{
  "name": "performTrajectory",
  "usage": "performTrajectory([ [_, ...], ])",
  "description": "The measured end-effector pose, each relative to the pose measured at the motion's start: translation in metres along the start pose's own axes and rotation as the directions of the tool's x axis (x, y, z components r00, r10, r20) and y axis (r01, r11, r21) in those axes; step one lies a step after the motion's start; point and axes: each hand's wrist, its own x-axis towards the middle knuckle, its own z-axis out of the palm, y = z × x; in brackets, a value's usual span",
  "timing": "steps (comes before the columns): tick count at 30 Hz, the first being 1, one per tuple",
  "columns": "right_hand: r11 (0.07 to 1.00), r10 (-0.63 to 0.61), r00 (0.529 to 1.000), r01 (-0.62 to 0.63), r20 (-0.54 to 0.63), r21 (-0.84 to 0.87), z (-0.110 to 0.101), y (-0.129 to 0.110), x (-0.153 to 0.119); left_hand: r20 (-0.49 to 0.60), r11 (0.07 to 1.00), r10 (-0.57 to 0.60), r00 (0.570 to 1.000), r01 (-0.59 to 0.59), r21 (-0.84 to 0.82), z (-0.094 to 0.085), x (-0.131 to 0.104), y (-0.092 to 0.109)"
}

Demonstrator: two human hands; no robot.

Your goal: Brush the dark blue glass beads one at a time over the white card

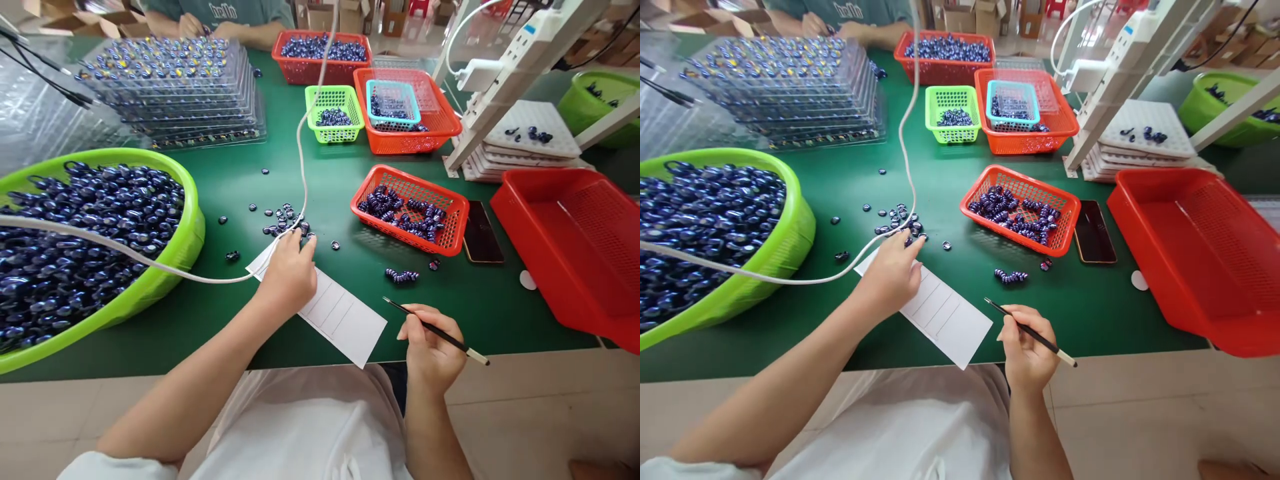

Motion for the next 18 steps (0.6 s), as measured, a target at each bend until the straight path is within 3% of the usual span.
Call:
performTrajectory([
  [3, 1.0, -0.015, 0.998, 0.016, -0.065, 0.013, 0.001, -0.001, 0.001, 0.005, 0.979, 0.191, 0.982, -0.191, -0.07, 0.01, 0.0, 0.023],
  [6, 0.999, -0.023, 0.995, 0.027, -0.098, 0.041, 0.002, -0.002, 0.002, 0.038, 0.88, 0.428, 0.903, -0.407, -0.243, 0.026, 0.009, 0.052],
  [8, 0.998, -0.021, 0.994, 0.027, -0.109, 0.051, 0.002, -0.003, 0.003, 0.047, 0.817, 0.507, 0.861, -0.462, -0.347, 0.037, 0.02, 0.066],
  [11, 0.999, -0.02, 0.994, 0.026, -0.11, 0.047, 0.001, -0.002, 0.003, 0.046, 0.774, 0.531, 0.846, -0.462, -0.432, 0.052, 0.034, 0.074],
  [18, 1.0, -0.02, 0.995, 0.02, -0.094, -0.001, 0.0, 0.001, 0.003, 0.118, 0.839, 0.425, 0.898, -0.342, -0.422, 0.057, 0.036, 0.077],
])
